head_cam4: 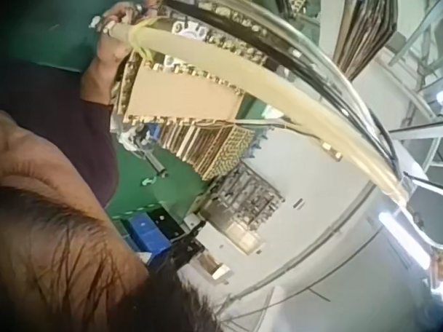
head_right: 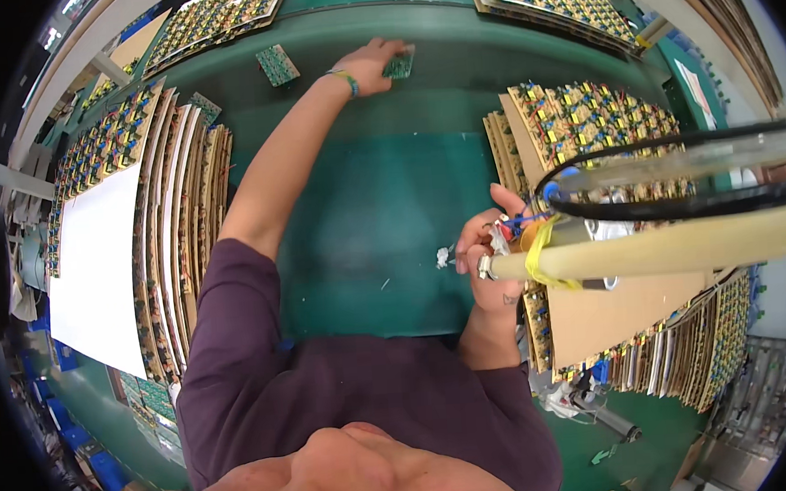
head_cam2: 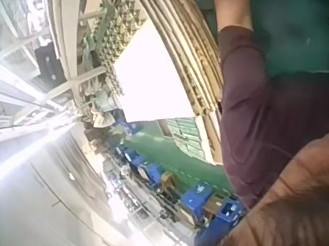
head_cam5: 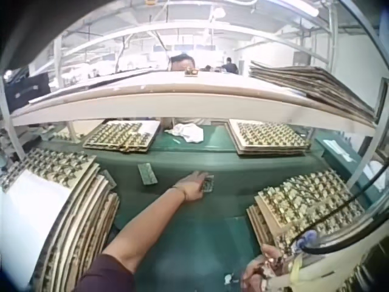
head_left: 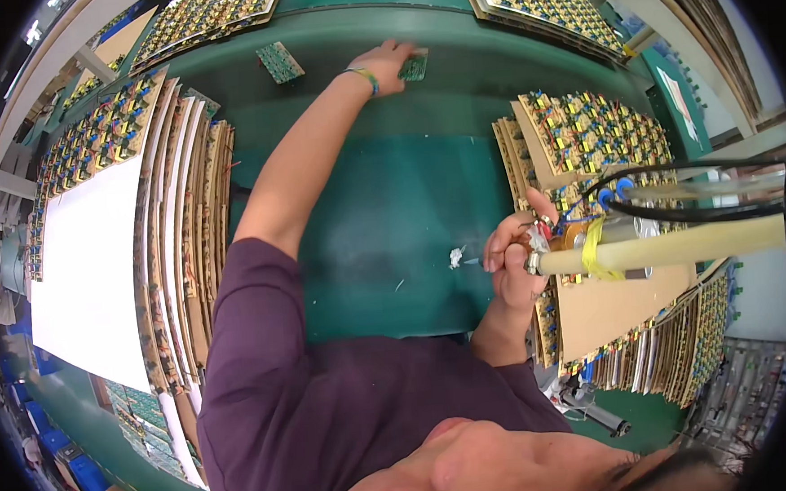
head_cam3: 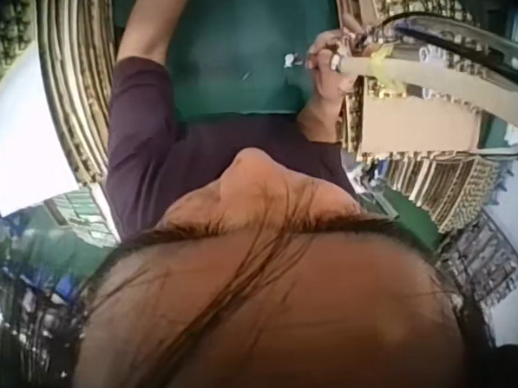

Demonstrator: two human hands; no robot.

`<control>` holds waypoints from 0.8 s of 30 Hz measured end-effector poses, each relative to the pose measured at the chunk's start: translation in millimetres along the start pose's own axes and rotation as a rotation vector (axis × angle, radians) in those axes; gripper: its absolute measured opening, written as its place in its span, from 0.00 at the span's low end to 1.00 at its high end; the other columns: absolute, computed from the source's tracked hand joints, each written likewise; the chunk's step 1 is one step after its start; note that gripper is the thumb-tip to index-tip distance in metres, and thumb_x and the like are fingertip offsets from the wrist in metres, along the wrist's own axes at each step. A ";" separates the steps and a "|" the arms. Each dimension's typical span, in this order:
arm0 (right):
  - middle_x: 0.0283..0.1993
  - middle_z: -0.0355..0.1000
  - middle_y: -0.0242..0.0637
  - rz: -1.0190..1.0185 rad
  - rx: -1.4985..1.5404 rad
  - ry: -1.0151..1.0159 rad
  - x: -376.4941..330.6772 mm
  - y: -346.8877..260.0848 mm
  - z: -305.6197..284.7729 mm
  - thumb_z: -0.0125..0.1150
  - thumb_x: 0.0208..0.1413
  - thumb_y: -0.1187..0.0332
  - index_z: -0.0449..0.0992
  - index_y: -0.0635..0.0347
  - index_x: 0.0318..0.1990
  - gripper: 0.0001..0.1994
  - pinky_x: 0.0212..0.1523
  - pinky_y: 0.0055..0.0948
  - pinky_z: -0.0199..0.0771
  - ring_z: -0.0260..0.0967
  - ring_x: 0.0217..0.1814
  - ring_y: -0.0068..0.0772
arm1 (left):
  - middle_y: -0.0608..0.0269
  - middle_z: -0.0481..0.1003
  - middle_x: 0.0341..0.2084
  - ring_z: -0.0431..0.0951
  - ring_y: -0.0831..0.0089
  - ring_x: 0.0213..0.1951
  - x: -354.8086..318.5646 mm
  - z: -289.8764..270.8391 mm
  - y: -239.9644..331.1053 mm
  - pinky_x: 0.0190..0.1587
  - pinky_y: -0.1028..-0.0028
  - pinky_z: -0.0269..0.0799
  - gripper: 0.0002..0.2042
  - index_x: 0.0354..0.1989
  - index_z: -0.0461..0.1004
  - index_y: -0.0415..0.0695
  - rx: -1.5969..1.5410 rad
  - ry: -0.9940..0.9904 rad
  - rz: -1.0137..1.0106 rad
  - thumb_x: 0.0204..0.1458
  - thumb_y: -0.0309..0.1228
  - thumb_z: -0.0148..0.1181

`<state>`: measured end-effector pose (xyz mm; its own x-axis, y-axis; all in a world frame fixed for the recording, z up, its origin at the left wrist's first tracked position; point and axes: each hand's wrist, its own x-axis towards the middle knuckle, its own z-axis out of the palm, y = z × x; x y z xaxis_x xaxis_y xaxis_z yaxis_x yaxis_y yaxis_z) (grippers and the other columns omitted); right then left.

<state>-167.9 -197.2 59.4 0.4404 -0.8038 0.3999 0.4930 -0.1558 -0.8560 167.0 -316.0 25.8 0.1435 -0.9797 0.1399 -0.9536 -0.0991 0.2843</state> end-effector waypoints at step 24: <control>0.19 0.60 0.29 -0.029 0.173 -0.390 -17.9 0.7 17.6 0.56 0.57 0.58 0.57 0.67 0.57 0.28 0.11 0.17 0.58 0.54 0.13 0.16 | 0.54 0.64 0.52 0.72 0.66 0.50 -330.9 15.3 135.0 0.52 0.67 0.71 0.33 0.64 0.42 0.43 -1.817 0.119 -0.320 0.53 0.19 0.53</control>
<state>-162.2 -172.8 57.5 0.6590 -0.5176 0.5457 0.6133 -0.0503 -0.7883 -13.3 -7.8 3.3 0.3315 -0.9398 -0.0833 0.5230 0.1095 0.8453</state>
